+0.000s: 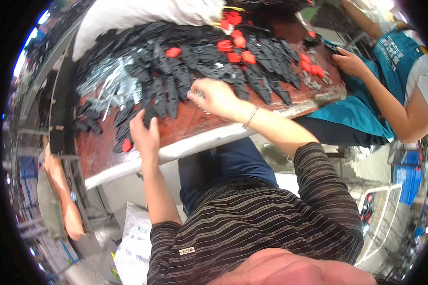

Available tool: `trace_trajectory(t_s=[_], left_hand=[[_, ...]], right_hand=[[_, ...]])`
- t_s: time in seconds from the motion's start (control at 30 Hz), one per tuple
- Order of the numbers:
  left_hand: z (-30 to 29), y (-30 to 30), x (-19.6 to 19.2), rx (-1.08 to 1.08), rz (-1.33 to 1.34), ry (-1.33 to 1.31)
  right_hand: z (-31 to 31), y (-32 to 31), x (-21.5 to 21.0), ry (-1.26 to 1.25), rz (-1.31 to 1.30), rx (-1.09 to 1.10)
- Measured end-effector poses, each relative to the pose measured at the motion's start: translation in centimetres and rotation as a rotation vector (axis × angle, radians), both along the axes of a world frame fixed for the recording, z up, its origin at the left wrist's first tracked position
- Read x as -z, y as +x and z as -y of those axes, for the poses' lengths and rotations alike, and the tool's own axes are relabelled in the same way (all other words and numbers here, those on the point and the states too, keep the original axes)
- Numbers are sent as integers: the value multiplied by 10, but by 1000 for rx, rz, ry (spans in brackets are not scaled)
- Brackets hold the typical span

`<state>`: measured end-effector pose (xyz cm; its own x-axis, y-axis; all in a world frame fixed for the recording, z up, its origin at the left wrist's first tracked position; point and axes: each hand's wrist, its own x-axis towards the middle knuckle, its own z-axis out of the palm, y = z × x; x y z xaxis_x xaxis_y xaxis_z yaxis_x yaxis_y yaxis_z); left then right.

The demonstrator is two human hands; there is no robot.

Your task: The person repeatedly picks black plastic clips and red plastic caps from a table, inserts a metal screw into each clip, and secures the red cap onto the screw. The assembled units are placed back on the table. The person also briefly moves a white sack and a bag of parts on the table.

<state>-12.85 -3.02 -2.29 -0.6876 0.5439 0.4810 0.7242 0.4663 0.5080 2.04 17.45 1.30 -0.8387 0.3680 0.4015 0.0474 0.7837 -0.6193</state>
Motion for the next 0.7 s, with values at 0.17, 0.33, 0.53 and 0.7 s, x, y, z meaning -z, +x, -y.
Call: trace_trajectory(t_s=[0.17,0.33,0.53,0.7], left_hand=[[-6,33,-19,116,-92,188],[-16,58,-4,257,292,232],[-18,55,5,246,220,128],[-28,65,-15,256,117,57]], right_hand=[[45,-34,27,206,-11,-99],[39,-27,24,125,23,-182],[25,1,12,85,105,-212],[20,10,18,3,102,-117]])
